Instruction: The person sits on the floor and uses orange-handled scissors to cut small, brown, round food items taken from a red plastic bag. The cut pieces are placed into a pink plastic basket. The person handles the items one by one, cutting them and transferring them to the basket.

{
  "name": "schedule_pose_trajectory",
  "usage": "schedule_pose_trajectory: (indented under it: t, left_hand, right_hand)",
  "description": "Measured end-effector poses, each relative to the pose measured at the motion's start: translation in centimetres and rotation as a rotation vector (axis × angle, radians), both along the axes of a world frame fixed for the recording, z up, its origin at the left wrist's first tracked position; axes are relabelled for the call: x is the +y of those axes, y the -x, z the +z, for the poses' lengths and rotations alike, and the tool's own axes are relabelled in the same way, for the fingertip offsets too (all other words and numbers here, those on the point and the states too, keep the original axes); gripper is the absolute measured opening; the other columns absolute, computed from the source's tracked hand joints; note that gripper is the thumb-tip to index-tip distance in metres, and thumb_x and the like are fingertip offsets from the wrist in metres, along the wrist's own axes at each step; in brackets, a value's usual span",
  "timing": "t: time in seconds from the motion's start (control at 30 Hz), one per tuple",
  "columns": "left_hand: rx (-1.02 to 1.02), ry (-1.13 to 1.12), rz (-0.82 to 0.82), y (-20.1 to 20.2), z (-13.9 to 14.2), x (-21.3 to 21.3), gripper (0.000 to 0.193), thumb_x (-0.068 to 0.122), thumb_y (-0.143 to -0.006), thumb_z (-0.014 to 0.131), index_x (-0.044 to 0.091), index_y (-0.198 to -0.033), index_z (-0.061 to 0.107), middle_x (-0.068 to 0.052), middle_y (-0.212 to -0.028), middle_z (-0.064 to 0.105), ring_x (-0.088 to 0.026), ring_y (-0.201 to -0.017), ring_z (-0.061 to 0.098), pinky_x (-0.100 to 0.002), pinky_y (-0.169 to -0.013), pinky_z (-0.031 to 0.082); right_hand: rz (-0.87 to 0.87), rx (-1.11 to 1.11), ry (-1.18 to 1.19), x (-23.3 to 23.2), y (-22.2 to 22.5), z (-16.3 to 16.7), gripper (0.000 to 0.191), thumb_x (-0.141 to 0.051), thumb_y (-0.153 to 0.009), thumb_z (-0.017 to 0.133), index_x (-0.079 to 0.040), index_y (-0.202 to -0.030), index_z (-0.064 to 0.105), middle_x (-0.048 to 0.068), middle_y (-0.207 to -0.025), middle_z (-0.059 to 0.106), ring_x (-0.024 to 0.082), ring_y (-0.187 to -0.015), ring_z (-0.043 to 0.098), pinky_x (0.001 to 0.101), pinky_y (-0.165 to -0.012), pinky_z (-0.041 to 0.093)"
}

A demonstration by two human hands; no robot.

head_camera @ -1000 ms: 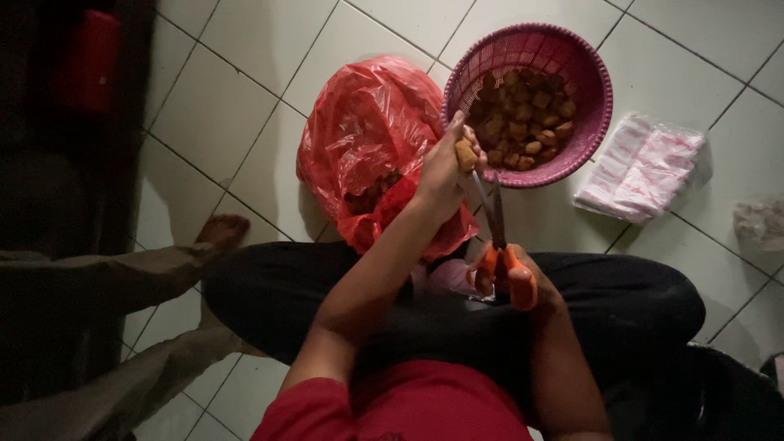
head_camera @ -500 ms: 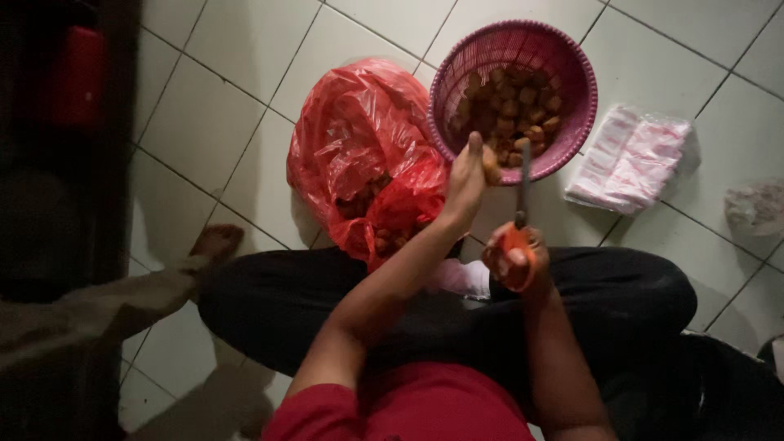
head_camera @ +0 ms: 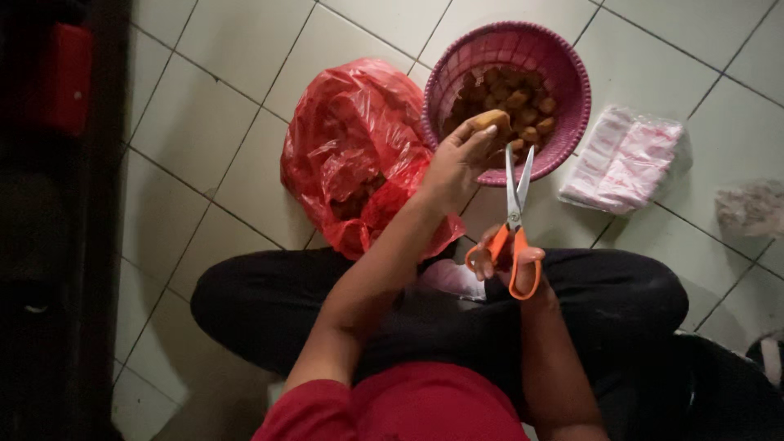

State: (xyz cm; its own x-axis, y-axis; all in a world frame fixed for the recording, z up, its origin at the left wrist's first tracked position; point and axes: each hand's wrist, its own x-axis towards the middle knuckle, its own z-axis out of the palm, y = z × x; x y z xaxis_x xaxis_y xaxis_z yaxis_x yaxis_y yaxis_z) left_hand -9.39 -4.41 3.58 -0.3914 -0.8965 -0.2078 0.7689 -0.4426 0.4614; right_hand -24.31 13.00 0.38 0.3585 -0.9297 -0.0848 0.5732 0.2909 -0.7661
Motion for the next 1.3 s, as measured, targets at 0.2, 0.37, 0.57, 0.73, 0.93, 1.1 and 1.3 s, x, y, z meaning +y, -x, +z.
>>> schedule_pose_trajectory:
  t: [0.2, 0.37, 0.57, 0.73, 0.93, 1.1, 1.3]
  left_hand:
    - [-0.154, 0.020, -0.058, -2.6, 3.0, 1.0, 0.039, 0.021, -0.103, 0.069, 0.004, -0.137, 0.064, -0.008, -0.117, 0.071, -0.018, -0.105, 0.067, -0.034, -0.093, 0.055]
    - [-0.432, 0.142, -0.163, -3.2, 7.1, 2.5, 0.040, 0.026, -0.102, 0.065, 0.002, -0.134, 0.066, -0.008, -0.118, 0.074, -0.014, -0.108, 0.069, -0.032, -0.093, 0.054]
    - [-0.409, 0.139, -0.323, -3.3, 9.4, 6.0, 0.035, 0.022, -0.101, 0.068, 0.001, -0.128, 0.068, -0.006, -0.113, 0.072, -0.014, -0.102, 0.068, -0.032, -0.094, 0.054]
    - [-0.435, 0.155, -0.286, -3.3, 7.1, 6.1, 0.029, 0.022, -0.101, 0.071, 0.000, -0.119, 0.070, -0.005, -0.108, 0.071, -0.014, -0.099, 0.066, -0.031, -0.091, 0.053]
    - [-0.643, 0.064, -0.250, 0.5, 2.4, 2.7, 0.046, 0.030, -0.096, 0.069, 0.006, -0.134, 0.066, -0.002, -0.119, 0.071, -0.011, -0.107, 0.062, -0.028, -0.085, 0.049]
    - [-0.757, 0.565, -0.030, 3.9, 1.0, -1.4, 0.068, 0.042, -0.092, 0.074, 0.006, -0.144, 0.052, -0.010, -0.127, 0.070, -0.019, -0.116, 0.067, -0.036, -0.099, 0.056]
    - [-1.354, 0.792, -1.251, -13.7, -3.6, -3.9, 0.042, 0.042, -0.106, 0.056, 0.010, -0.128, 0.070, -0.013, -0.114, 0.074, -0.021, -0.102, 0.070, -0.038, -0.089, 0.056]
  right_hand:
    - [0.141, 0.028, 0.026, -1.0, -1.3, 3.1, 0.097, -0.091, -0.077, 0.051, -0.005, -0.122, 0.058, 0.006, -0.071, 0.058, 0.022, -0.068, 0.057, 0.0389, -0.068, 0.050]
    - [0.114, 0.100, 0.039, -0.7, -1.3, 4.5, 0.106, -0.095, -0.072, 0.051, 0.000, -0.117, 0.058, 0.010, -0.074, 0.060, 0.022, -0.067, 0.059, 0.0401, -0.073, 0.052]
    - [0.141, -0.078, 0.034, 0.0, -0.4, 1.7, 0.106, -0.093, -0.068, 0.063, 0.001, -0.119, 0.059, 0.010, -0.081, 0.063, 0.022, -0.070, 0.062, 0.0399, -0.073, 0.055]
    - [-0.001, -0.148, -0.063, 0.9, 1.0, -4.2, 0.079, -0.058, -0.079, 0.087, 0.006, -0.118, 0.062, 0.006, -0.059, 0.056, 0.016, -0.044, 0.050, 0.0316, -0.045, 0.042]
    - [-0.071, -0.438, 0.055, -0.1, 4.2, -9.9, 0.073, -0.058, -0.084, 0.080, 0.001, -0.122, 0.061, 0.002, -0.054, 0.055, 0.013, -0.041, 0.050, 0.0283, -0.041, 0.045]
    - [-0.154, -0.498, 0.039, 1.8, 4.9, -11.2, 0.079, -0.067, -0.084, 0.073, 0.001, -0.122, 0.059, -0.003, -0.055, 0.049, 0.008, -0.043, 0.046, 0.0235, -0.043, 0.042]
    - [-0.145, -0.475, 0.058, 1.3, 5.3, -9.8, 0.077, -0.069, -0.084, 0.069, 0.001, -0.116, 0.060, -0.004, -0.054, 0.045, 0.007, -0.041, 0.042, 0.0229, -0.040, 0.040]
